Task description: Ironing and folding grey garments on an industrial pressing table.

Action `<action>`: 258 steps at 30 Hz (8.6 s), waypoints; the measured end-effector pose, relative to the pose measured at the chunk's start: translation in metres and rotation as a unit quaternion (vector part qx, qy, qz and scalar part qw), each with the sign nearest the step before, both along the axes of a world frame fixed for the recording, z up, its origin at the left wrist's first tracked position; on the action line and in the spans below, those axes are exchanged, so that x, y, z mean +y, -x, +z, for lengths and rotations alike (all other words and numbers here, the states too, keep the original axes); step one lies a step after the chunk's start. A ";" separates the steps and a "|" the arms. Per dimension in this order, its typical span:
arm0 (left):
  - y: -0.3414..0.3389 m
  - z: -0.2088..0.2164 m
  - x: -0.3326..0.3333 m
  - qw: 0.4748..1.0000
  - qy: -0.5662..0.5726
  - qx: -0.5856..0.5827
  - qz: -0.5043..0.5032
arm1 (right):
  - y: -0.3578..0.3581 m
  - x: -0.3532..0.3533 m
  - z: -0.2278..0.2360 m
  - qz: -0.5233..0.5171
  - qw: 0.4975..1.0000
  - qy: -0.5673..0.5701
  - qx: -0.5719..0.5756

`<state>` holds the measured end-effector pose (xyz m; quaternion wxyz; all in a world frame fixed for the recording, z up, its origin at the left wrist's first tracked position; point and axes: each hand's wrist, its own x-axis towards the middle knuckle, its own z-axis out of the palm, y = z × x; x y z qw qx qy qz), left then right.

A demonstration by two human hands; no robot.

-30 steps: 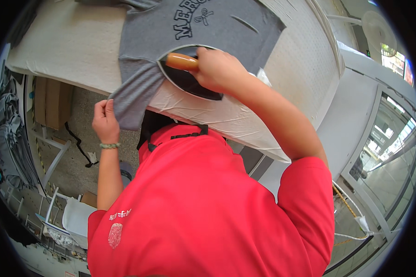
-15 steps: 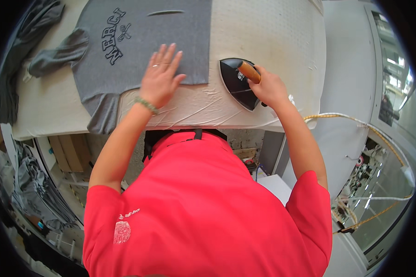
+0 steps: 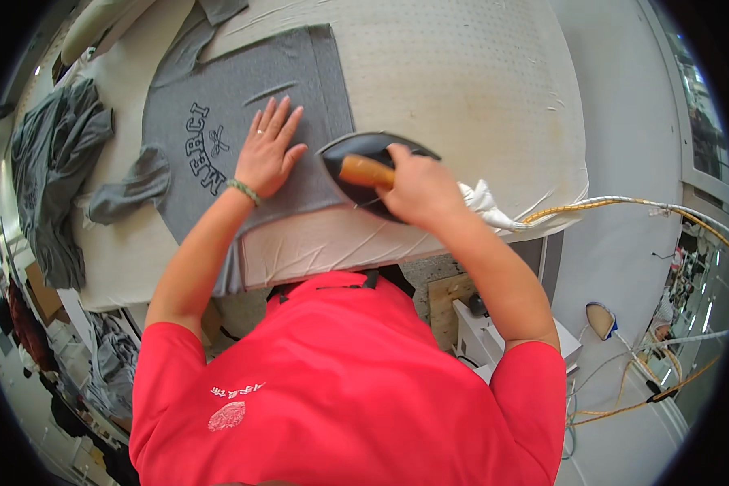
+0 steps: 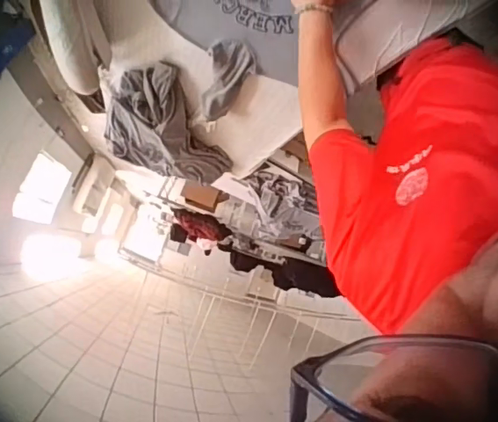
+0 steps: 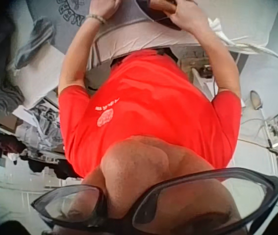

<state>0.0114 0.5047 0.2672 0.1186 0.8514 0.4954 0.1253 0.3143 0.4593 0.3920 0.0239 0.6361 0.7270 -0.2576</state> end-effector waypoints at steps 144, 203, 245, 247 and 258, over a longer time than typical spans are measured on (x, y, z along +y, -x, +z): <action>0.198 -0.019 0.044 0.968 -0.050 0.073 0.235 | 0.116 0.167 -0.023 -0.053 0.997 -0.057 -0.027; -0.003 0.084 -0.482 0.423 0.060 -0.534 0.729 | 0.336 0.039 -0.055 0.541 0.816 -0.131 0.155; 0.498 0.350 -1.031 0.500 -0.292 0.422 0.698 | 0.926 -0.482 0.163 0.399 0.516 -0.288 0.702; 0.518 0.354 -1.053 0.495 -0.266 0.437 0.702 | 0.934 -0.497 0.171 0.451 0.566 -0.335 0.604; 0.790 0.318 -1.165 0.527 -0.263 0.447 0.674 | 1.185 -0.629 0.222 0.487 0.661 -0.148 0.551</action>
